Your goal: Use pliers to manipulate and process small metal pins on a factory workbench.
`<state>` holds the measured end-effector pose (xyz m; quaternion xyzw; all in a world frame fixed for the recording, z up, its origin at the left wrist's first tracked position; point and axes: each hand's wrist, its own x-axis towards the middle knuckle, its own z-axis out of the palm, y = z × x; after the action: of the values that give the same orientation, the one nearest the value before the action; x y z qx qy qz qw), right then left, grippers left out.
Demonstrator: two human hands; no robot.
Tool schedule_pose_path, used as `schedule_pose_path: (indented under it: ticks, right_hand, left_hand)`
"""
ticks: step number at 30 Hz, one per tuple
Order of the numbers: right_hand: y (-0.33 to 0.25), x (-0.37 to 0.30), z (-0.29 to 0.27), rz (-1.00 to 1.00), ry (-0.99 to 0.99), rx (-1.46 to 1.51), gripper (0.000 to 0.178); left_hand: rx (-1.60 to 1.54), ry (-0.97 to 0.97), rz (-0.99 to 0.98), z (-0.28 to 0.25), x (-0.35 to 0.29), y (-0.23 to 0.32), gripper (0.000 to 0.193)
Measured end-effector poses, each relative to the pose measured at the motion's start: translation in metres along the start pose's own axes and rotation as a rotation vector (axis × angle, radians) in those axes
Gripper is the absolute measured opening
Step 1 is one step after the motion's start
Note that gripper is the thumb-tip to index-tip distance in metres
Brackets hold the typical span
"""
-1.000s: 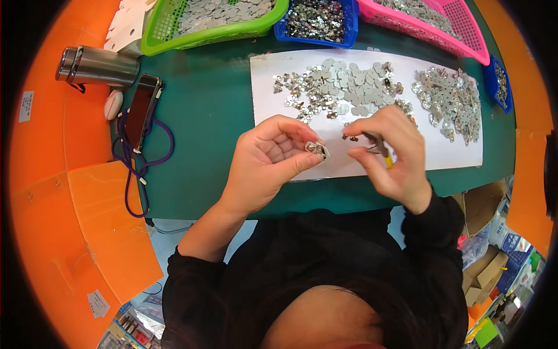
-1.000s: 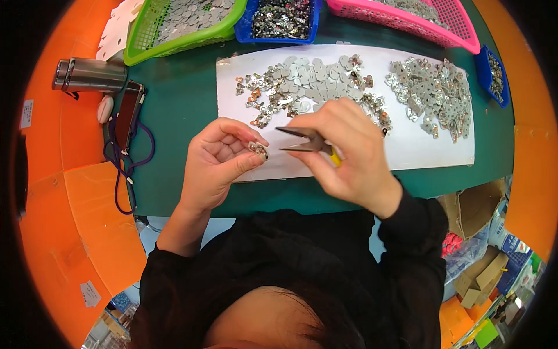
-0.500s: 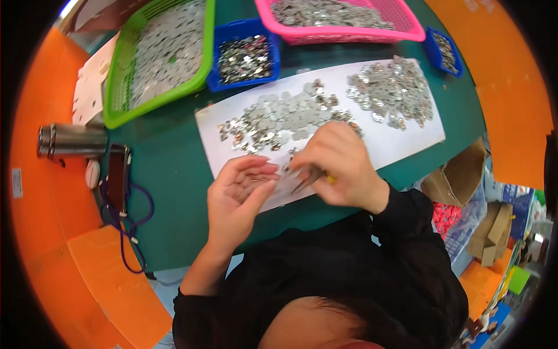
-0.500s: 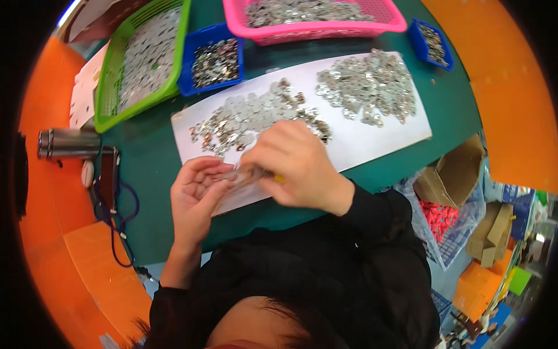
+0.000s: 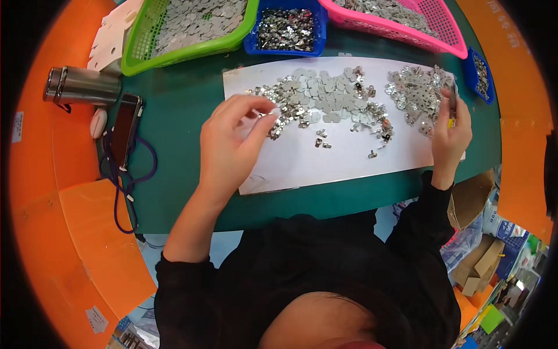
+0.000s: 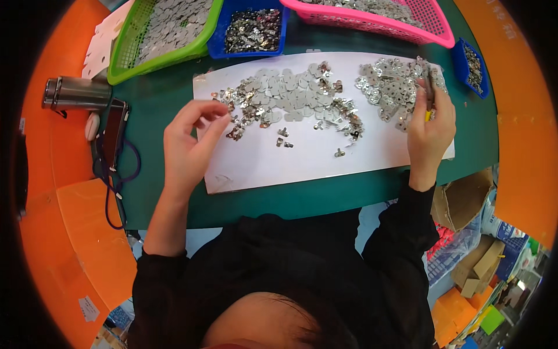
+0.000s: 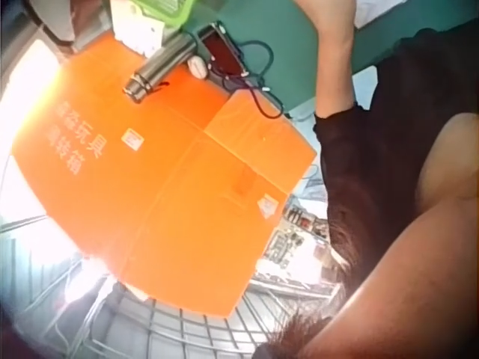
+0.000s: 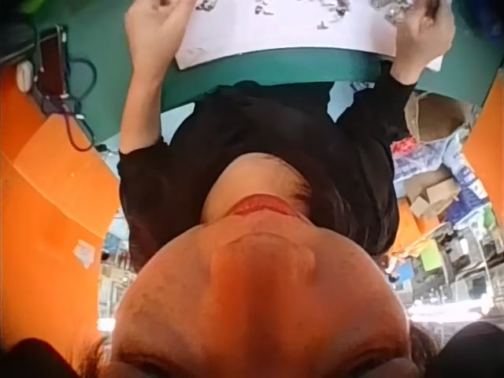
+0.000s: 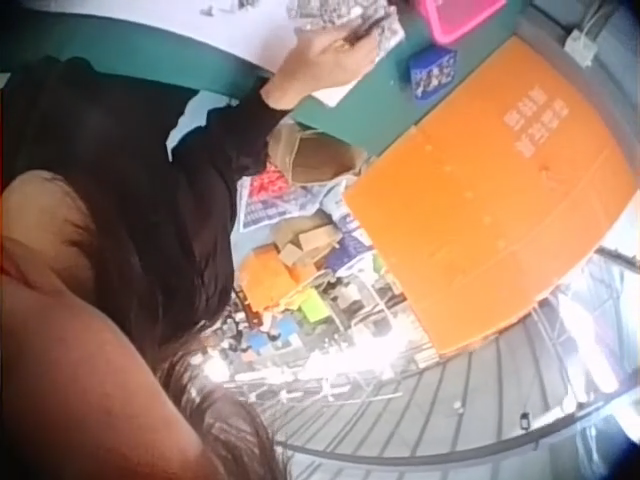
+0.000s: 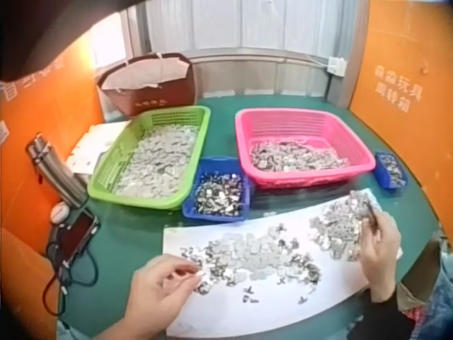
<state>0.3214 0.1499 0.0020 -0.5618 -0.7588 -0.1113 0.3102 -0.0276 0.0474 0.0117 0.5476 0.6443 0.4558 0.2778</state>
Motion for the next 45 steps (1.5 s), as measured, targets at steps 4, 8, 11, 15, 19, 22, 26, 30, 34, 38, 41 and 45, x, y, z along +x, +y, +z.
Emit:
schedule_pose_path:
  ticks: [4,8,11,15,19,22,26,30,34,38,41,45]
  right_hand:
    - [-0.055,-0.003,-0.007,0.239,-0.138,0.804,0.022]
    - [-0.087,-0.006,-0.014,0.072,-0.246,0.714,0.017]
    - [-0.092,-0.014,-0.015,-0.066,-0.324,0.677,0.018]
    - [-0.103,-0.019,-0.012,-0.148,-0.360,0.646,0.021]
    - [-0.112,-0.016,-0.006,-0.142,-0.364,0.652,0.021]
    - [-0.118,-0.015,-0.003,-0.170,-0.380,0.633,0.022]
    - [-0.129,-0.017,0.007,-0.247,-0.374,0.599,0.024]
    - [-0.140,-0.017,0.016,-0.319,-0.349,0.482,0.025]
    - [-0.143,-0.016,0.021,-0.363,-0.373,0.446,0.026]
    - [-0.145,-0.012,0.013,-0.273,-0.450,0.578,0.019]
    - [-0.149,-0.011,0.003,-0.085,-0.572,0.929,0.015]
    - [-0.154,-0.010,0.000,-0.022,-0.681,1.235,0.017]
  left_hand:
    - [0.393,-0.091,0.412,0.030,0.012,0.004,0.016]
    - [0.609,-0.179,0.442,0.046,0.013,0.010,0.019]
    - [0.626,-0.149,0.428,0.046,0.010,0.008,0.019]
    - [0.611,-0.175,0.383,0.046,0.007,0.007,0.018]
    - [0.509,-0.227,0.352,0.044,0.014,0.006,0.014]
    - [0.209,-0.276,0.166,0.030,0.020,0.017,0.013]
    - [-0.499,-0.077,-0.085,0.007,0.020,0.011,0.019]
    - [-0.880,-0.018,-0.259,-0.006,0.001,-0.005,0.022]
    - [-1.007,-0.056,-0.485,-0.007,-0.021,-0.007,0.023]
    - [-1.140,-0.156,-0.591,-0.003,-0.029,-0.006,0.021]
    - [-1.220,-0.243,-0.640,-0.003,-0.031,-0.002,0.019]
    - [-1.198,-0.343,-0.672,0.001,-0.035,0.011,0.017]
